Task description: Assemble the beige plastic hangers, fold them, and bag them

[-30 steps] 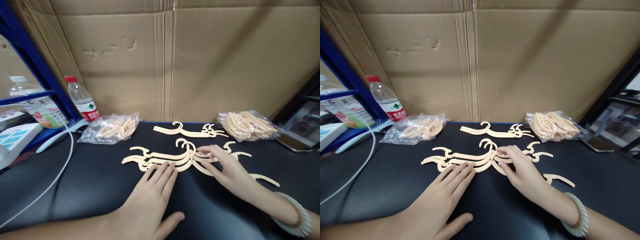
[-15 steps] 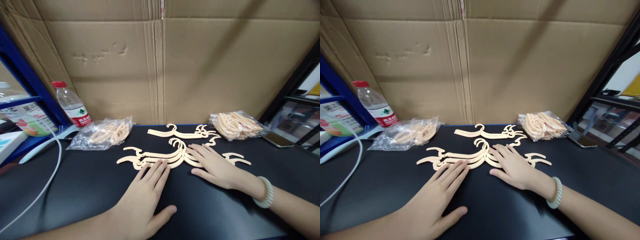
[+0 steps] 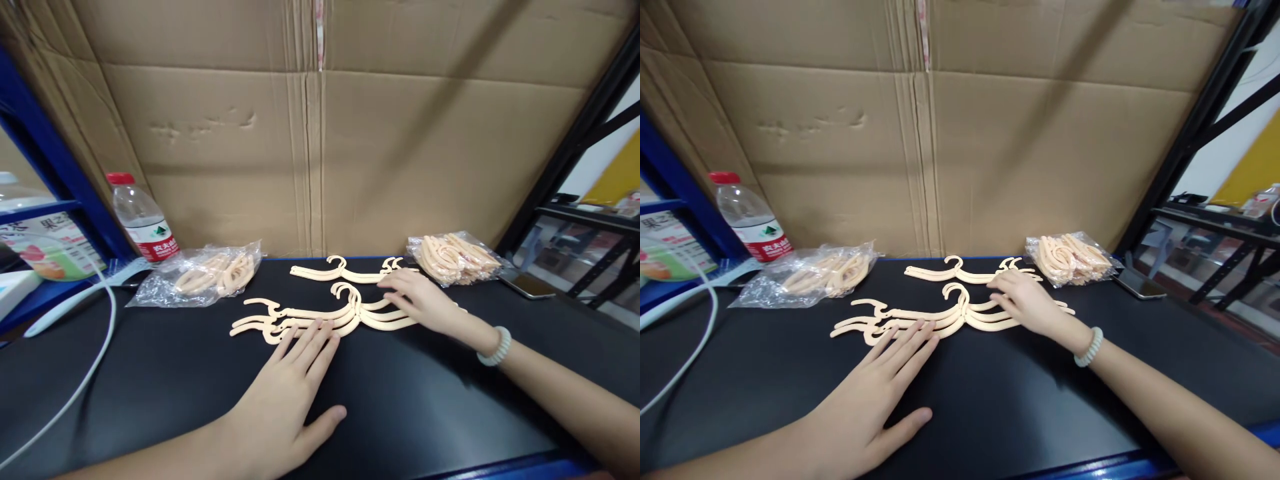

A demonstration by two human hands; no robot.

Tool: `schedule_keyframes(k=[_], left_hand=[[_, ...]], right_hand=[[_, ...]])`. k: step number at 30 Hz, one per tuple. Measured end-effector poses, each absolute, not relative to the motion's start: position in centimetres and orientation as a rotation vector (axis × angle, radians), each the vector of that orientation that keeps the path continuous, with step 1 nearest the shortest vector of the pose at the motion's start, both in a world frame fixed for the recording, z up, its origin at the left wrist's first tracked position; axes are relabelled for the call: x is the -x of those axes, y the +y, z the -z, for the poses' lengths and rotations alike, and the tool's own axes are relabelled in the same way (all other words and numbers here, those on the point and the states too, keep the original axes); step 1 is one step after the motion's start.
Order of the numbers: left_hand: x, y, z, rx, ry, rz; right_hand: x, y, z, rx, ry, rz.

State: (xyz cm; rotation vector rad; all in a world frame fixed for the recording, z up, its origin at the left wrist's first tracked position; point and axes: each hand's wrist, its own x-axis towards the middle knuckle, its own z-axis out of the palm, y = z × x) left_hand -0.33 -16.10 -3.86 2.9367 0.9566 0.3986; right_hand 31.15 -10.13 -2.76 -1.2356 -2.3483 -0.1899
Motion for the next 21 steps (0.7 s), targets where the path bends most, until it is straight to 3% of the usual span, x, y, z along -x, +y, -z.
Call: schedule_keyframes(k=[10, 21], left_hand=[[0.4, -16.3, 3.5, -2.971, 0.894, -0.378], [0.4, -16.5, 2.0, -2.903, 0.804, -0.220]], right_hand=[[-34.3, -1.5, -0.2, 1.479, -2.491, 0.207], [-32.4, 0.1, 0.2, 1.323, -2.578, 0.225]])
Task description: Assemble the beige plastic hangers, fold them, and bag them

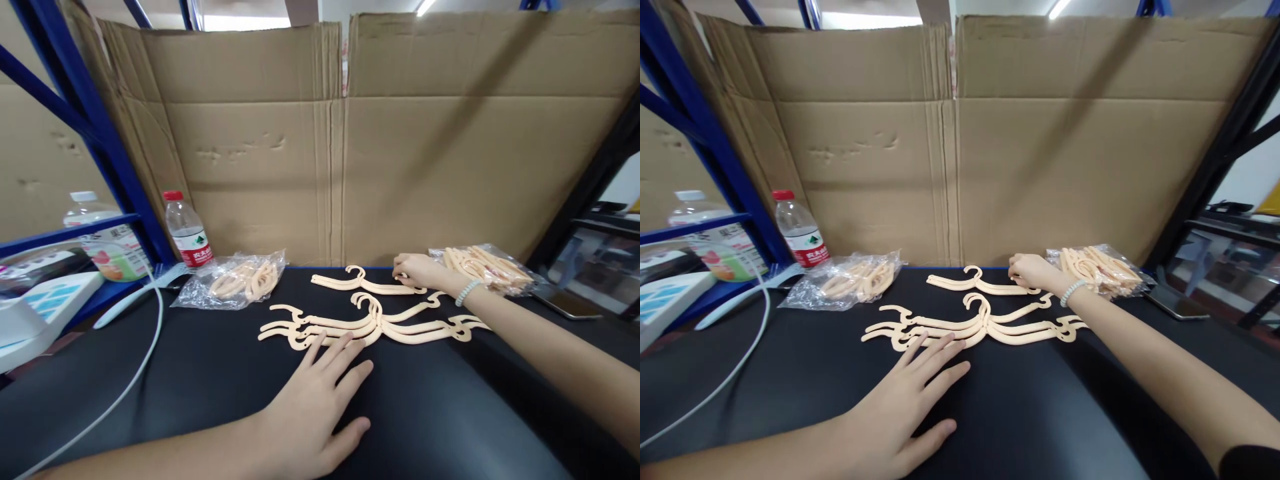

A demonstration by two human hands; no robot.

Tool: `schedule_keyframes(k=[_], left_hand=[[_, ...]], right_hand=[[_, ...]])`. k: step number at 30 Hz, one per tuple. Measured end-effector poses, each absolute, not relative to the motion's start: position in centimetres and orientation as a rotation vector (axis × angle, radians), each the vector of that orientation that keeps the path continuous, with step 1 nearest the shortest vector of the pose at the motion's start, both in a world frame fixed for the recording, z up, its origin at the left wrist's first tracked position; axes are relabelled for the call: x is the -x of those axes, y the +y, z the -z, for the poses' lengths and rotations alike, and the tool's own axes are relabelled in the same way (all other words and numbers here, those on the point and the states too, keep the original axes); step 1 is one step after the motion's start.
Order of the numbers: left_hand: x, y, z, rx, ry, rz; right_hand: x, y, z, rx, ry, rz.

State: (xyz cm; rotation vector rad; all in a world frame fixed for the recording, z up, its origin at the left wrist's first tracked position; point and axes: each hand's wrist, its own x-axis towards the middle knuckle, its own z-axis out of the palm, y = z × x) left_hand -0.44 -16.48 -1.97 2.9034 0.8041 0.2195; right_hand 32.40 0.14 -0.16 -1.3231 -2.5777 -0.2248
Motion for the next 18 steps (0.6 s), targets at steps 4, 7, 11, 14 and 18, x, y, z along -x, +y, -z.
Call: schedule_keyframes(k=[4, 7, 11, 14, 18], left_hand=[[0.5, -16.4, 1.9, -2.887, 0.704, -0.300], [0.4, -16.3, 1.9, -2.795, 0.624, -0.478], [0.3, -15.9, 1.8, -2.549, 0.655, -0.694], [0.0, -15.5, 1.7, -2.271, 0.797, -0.792], [-0.6, -15.1, 1.6, -1.799, 0.852, -0.912]], right_hand=[[-31.9, -0.9, -0.3, 1.271, -2.343, 0.257], [-30.1, -2.8, -0.7, 1.234, -2.118, 0.223], [-25.8, -7.5, -1.2, 1.039, -1.674, -0.356], [-23.0, -11.0, -1.1, 0.935, -1.622, -0.763], [-21.2, -13.6, 0.3, 0.880, -1.635, -0.944]])
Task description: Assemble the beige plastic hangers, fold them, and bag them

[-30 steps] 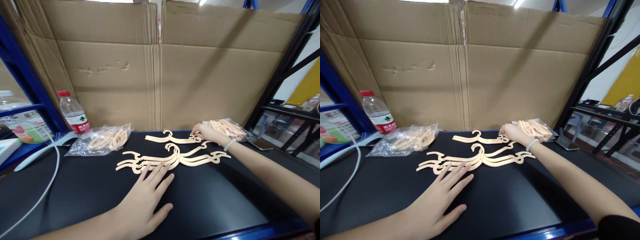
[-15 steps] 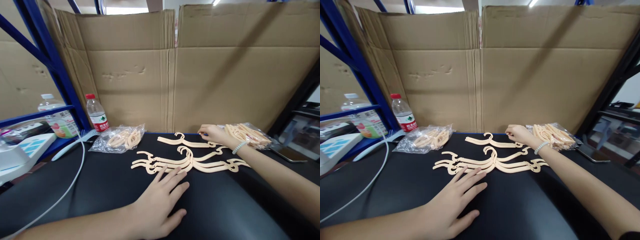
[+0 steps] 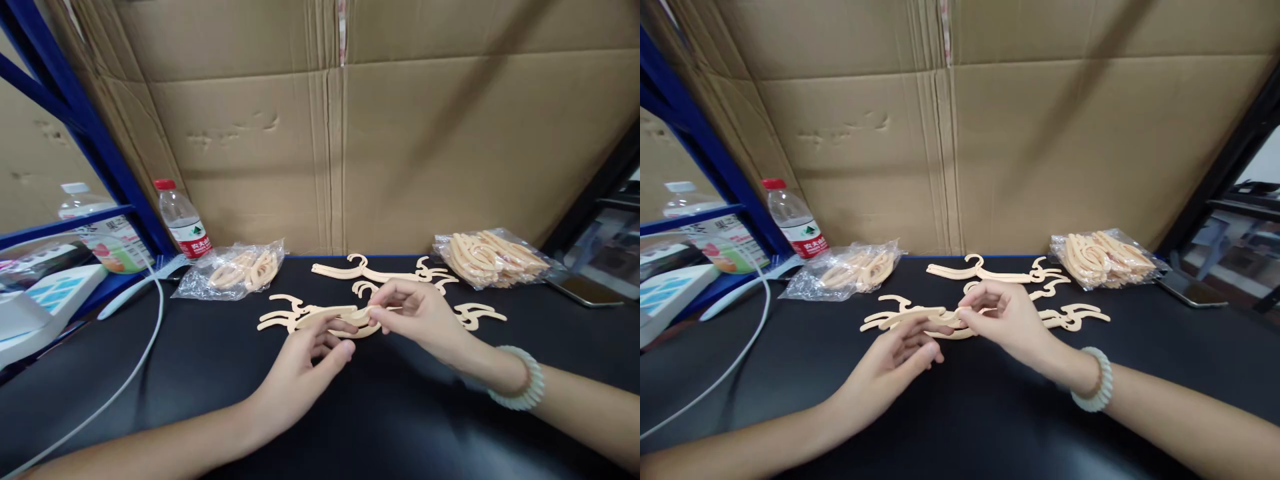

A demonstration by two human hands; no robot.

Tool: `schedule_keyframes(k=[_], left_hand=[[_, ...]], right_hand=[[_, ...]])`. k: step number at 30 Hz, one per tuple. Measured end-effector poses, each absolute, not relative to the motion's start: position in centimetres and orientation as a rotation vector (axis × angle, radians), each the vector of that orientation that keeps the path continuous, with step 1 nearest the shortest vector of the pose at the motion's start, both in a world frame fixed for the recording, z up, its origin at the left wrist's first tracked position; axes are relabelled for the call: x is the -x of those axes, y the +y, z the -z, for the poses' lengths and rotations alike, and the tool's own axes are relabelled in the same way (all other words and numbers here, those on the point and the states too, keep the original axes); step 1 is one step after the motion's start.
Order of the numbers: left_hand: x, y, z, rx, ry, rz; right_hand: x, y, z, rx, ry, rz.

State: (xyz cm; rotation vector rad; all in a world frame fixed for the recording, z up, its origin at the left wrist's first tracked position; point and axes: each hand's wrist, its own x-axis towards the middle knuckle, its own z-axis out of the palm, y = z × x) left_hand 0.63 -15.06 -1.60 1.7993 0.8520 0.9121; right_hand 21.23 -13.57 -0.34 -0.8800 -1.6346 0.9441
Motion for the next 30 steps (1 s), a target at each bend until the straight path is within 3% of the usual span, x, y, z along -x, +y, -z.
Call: schedule_keyframes(k=[8, 16, 24, 30], left_hand=[[-0.7, -15.1, 1.7, -1.657, 0.937, -1.000], [-0.5, -14.8, 2.4, -1.573, 0.856, -1.007], [-0.7, -14.9, 2.1, -1.531, 0.849, -1.044], [-0.8, -14.8, 1.8, -1.485, 0.908, -1.140]], right_hand=[[-21.1, -13.7, 1.2, 0.832, -1.847, -0.820], [-26.6, -7.1, 1.1, 1.152, -2.306, 0.149], [-28.1, -4.3, 3.3, 1.332, -2.340, 0.173], [-27.7, -4.4, 1.0, 1.353, -2.246, 0.090]])
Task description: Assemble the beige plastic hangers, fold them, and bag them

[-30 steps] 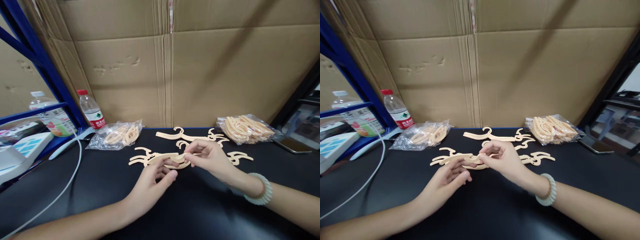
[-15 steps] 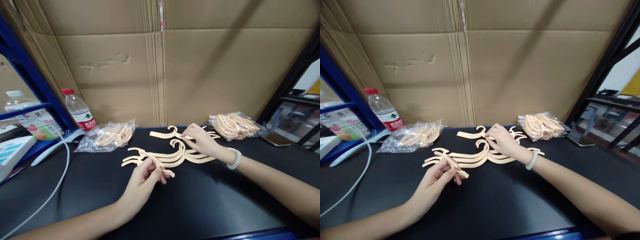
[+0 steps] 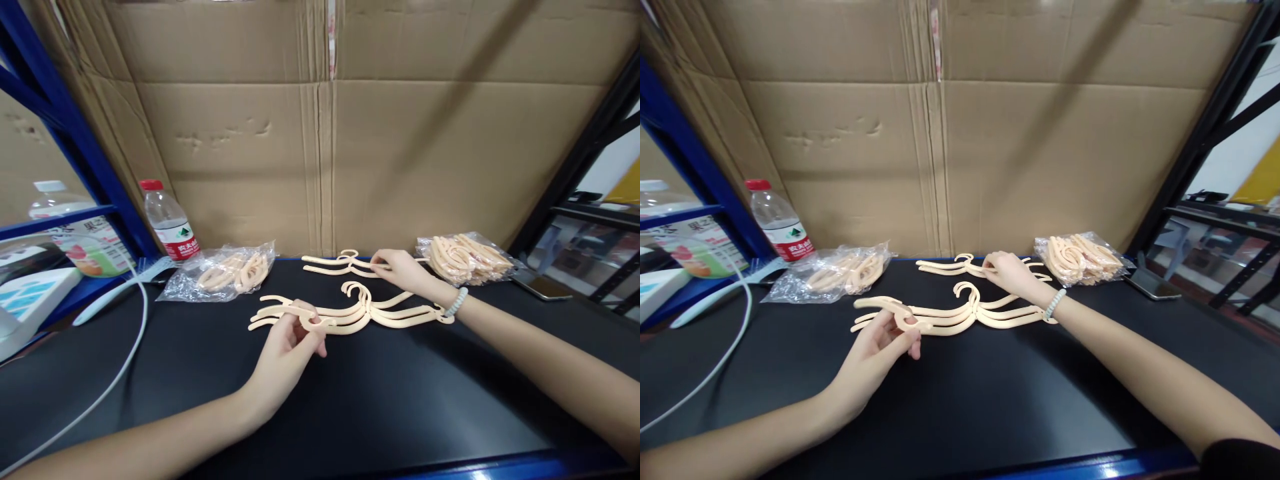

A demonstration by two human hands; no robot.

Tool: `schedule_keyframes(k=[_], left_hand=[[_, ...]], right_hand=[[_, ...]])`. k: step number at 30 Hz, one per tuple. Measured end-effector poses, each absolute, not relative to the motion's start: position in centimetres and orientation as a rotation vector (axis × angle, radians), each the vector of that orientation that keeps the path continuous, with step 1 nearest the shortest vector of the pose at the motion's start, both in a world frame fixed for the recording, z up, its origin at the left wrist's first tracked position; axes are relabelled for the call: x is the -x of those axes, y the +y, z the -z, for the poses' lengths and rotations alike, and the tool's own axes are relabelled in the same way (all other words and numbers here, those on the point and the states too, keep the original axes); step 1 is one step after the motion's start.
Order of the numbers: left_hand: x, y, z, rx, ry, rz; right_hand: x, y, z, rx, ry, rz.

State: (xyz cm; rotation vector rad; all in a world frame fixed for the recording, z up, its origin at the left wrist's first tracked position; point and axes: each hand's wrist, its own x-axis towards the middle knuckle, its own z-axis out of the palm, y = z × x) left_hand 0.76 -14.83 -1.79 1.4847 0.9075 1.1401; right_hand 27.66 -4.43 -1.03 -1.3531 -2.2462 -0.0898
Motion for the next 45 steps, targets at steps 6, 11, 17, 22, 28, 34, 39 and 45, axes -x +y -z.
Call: schedule_keyframes(k=[6, 11, 17, 22, 28, 34, 39, 45], left_hand=[[-0.4, -15.0, 1.5, -1.472, 0.927, -1.133], [-0.1, -14.8, 1.4, -1.475, 0.919, -1.154], [-0.4, -14.4, 1.2, -1.421, 0.858, -1.179], [-0.5, -14.1, 1.3, -1.347, 0.841, -1.192], [-0.1, -13.9, 1.7, -1.314, 0.864, -1.138], [0.1, -13.9, 2.1, -1.306, 0.860, -1.172], [0.1, -13.8, 2.1, -1.252, 0.761, -1.214], [0.4, -13.6, 1.6, -1.227, 0.645, -1.203]], right_hand=[[-28.1, -6.5, -2.0, 1.282, -2.170, 0.046], [-28.6, -9.6, -1.5, 1.249, -2.135, 0.009], [-28.7, -11.9, 0.3, 1.104, -1.941, -0.314], [-29.0, -12.8, 0.2, 1.025, -1.947, -0.522], [-28.6, -13.7, -0.9, 1.119, -2.081, -0.307], [-28.5, -13.7, -0.5, 1.153, -2.076, -0.220], [-28.6, -14.1, -0.4, 1.107, -2.052, -0.234], [-28.8, -14.2, 0.3, 1.055, -2.029, -0.277]])
